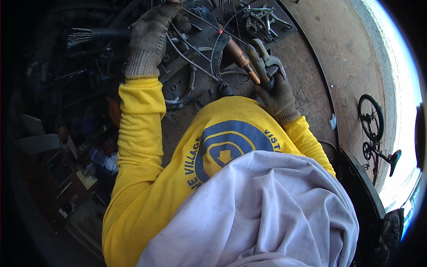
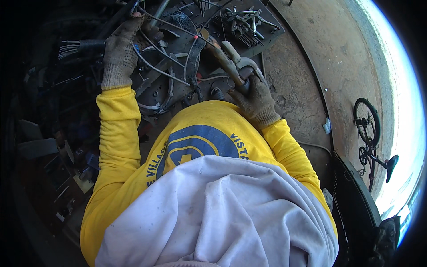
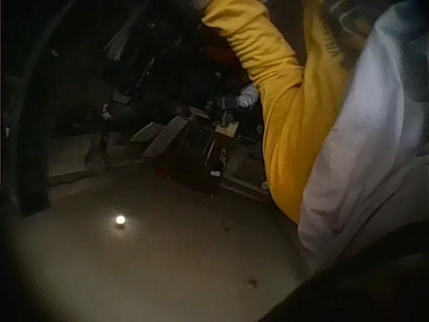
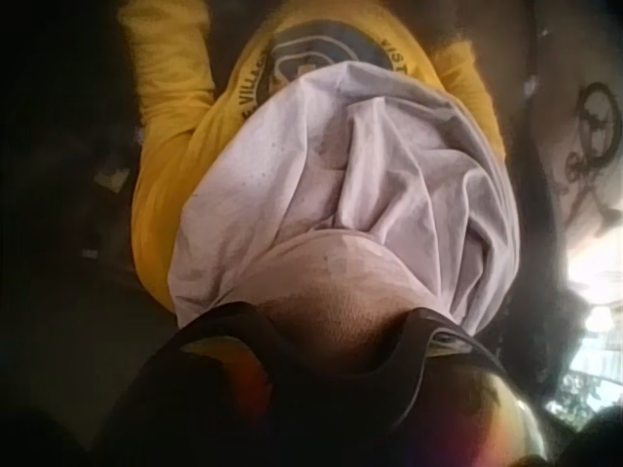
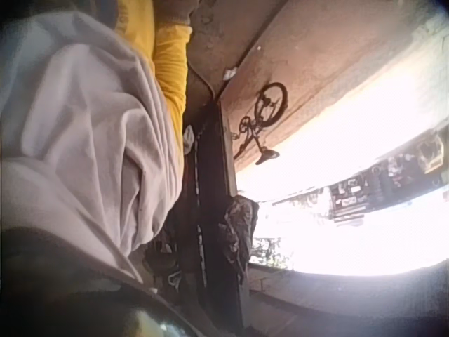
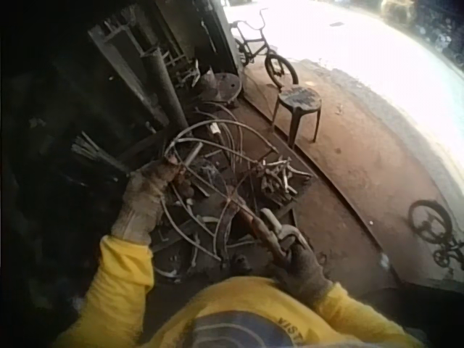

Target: The person welds metal rods together to form a circular frame and then uses an angle grinder to smooth the joints.

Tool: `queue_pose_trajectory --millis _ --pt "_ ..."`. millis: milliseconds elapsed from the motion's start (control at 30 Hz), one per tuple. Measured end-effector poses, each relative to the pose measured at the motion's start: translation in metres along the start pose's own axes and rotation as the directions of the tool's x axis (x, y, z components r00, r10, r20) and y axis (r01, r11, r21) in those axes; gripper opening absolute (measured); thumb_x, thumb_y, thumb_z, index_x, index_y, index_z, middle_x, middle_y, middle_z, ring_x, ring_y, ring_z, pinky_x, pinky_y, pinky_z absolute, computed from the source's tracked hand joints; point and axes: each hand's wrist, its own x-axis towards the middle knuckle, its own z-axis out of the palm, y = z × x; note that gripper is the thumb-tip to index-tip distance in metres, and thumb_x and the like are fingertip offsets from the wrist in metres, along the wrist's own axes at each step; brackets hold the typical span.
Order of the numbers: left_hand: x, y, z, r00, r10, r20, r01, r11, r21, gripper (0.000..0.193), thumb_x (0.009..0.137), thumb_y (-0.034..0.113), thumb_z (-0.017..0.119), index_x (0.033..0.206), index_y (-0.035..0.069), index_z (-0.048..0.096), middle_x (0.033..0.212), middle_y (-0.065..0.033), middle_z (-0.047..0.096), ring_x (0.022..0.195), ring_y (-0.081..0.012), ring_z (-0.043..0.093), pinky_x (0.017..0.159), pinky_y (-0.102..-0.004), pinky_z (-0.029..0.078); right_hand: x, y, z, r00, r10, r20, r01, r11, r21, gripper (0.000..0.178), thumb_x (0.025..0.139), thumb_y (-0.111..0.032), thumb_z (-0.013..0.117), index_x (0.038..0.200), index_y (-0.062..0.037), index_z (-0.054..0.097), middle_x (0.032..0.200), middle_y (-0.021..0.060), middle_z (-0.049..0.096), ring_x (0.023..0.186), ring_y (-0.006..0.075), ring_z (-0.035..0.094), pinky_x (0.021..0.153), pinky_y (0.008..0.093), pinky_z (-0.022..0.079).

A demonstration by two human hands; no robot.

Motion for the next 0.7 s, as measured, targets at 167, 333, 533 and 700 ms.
queue_pose_trajectory --millis 167,333,533,700 --pt "-0.004 0.001 0.008 0.998 -0.018 -0.060 0.014 0.998 -0.055 0.040 0.090 0.036 0.078 0.108 0.001 0.069 0.096 -0.0114 0.071 0.088 -0.0245 0.072 0.083 -0.0428 0.061 0.000 -0.003 0.000 0.997 0.071 0.029 -0.072 0.997 0.022 0.052 0.083 -0.036 0.081 0.115 0.0003 0.061 0.104 0.0233 0.067 0.097 0.0397 0.066 0.084 0.0455 0.053" --pt "-0.013 0.007 0.028 0.986 -0.046 -0.159 0.025 0.990 -0.136 0.036 0.089 0.038 0.080 0.100 0.005 0.071 0.088 -0.0070 0.071 0.079 -0.0187 0.070 0.073 -0.0350 0.058 0.000 -0.002 0.000 1.000 0.007 0.007 -0.007 1.000 0.015 0.052 0.084 -0.036 0.081 0.116 0.0001 0.061 0.106 0.0234 0.068 0.097 0.0397 0.067 0.084 0.0451 0.053" --pt "-0.017 0.009 0.031 0.981 -0.031 -0.190 0.007 0.992 -0.127 0.033 0.091 0.038 0.079 0.095 0.006 0.070 0.082 -0.0057 0.070 0.073 -0.0184 0.069 0.069 -0.0334 0.057 0.000 -0.003 0.000 1.000 0.010 0.013 -0.010 1.000 -0.003 0.053 0.084 -0.036 0.081 0.118 0.0000 0.061 0.107 0.0232 0.068 0.097 0.0401 0.067 0.085 0.0451 0.053" --pt "-0.006 0.000 0.012 0.986 0.167 0.022 -0.168 0.986 0.024 0.036 0.091 0.038 0.079 0.100 0.005 0.070 0.085 -0.0071 0.071 0.074 -0.0195 0.070 0.070 -0.0343 0.058 -0.001 0.000 0.001 1.000 -0.019 -0.006 0.019 1.000 -0.003 0.053 0.084 -0.036 0.081 0.118 -0.0002 0.061 0.108 0.0237 0.068 0.097 0.0401 0.067 0.085 0.0449 0.053"
